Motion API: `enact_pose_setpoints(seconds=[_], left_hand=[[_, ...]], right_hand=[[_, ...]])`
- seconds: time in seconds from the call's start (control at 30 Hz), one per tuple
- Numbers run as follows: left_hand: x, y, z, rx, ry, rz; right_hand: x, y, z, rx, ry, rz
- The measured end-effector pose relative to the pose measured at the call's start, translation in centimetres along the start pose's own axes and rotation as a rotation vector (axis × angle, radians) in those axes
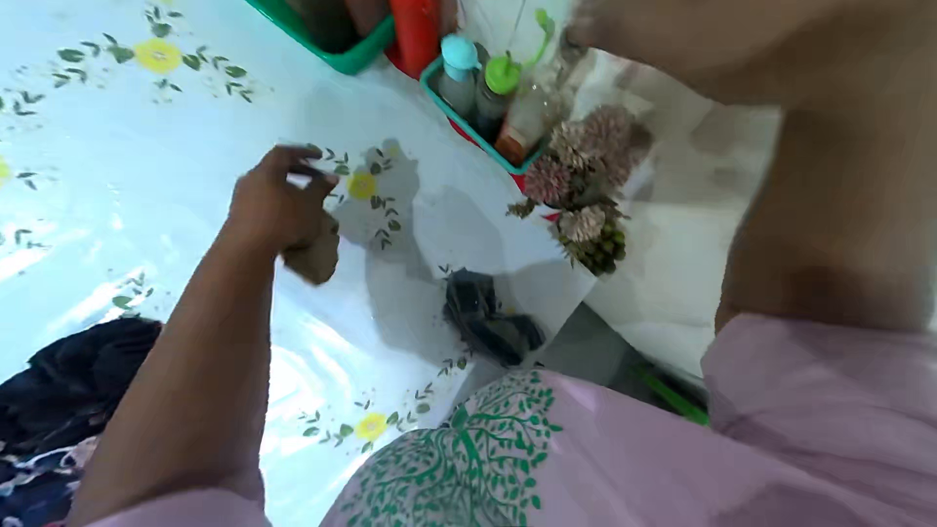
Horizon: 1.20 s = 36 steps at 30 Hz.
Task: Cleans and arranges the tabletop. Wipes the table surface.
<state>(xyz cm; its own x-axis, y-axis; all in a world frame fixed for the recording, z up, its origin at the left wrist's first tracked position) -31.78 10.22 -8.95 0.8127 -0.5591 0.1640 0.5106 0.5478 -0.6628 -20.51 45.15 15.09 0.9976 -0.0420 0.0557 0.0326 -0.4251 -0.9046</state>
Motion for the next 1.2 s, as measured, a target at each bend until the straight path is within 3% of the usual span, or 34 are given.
enact_pose_setpoints(seconds=[0.07,0.13,0.23,0.3,0.4,0.47,0.6,0.8,1.0,1.2], left_hand=[[7.5,0.3,-0.2,0.030,-0.004,-0.038],[15.1,1.4,-0.7,0.052,-0.108,-0.113],[25.2,3.3,-0.8,0.086,-0.262,-0.198],[30.8,4.9,-0.1,0.137,-0.331,-0.178],[37.5,6.8,1.2,0.191,-0.409,-0.151],[41.2,7.6,1.7,0.203,-0.461,-0.137],[47.8,9.1,1.7,0.198,-0.579,-0.146],[54.0,12.0,0.9,0.233,-0.644,-0.109],[55.6,13.7,0.7,0.329,-0.689,-0.167],[51.6,13.8,0.3,0.358,-0.705,-0.356]], right_hand=[[7.3,-1.9,3.1,0.062,0.211,-0.034],[13.8,0.0,7.5,0.019,0.592,-0.156],[19.8,10.0,16.5,-0.214,1.217,-0.297],[22.0,17.0,20.4,-0.439,1.386,-0.223],[22.9,23.2,21.1,-0.814,1.397,-0.033],[22.7,25.6,21.0,-0.866,1.334,0.074],[23.2,26.6,20.7,-0.862,1.253,0.109],[24.7,27.0,17.0,-0.907,1.237,0.137],[23.7,28.7,10.0,-1.025,1.196,0.011],[14.1,30.8,2.7,-1.086,1.062,-0.102]])
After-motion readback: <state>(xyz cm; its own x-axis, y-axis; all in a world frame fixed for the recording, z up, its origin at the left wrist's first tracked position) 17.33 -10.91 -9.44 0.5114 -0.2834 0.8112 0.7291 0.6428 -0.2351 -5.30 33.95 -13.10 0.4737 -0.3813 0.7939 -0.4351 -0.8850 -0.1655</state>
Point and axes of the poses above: each hand's wrist, its own x-axis away from the middle knuckle, its own y-axis out of the palm, z = x × y, the point moved 1 cm from there along -x, towards the middle knuckle, and after that the axes turned 13 degrees about y, right-handed, at the moved point
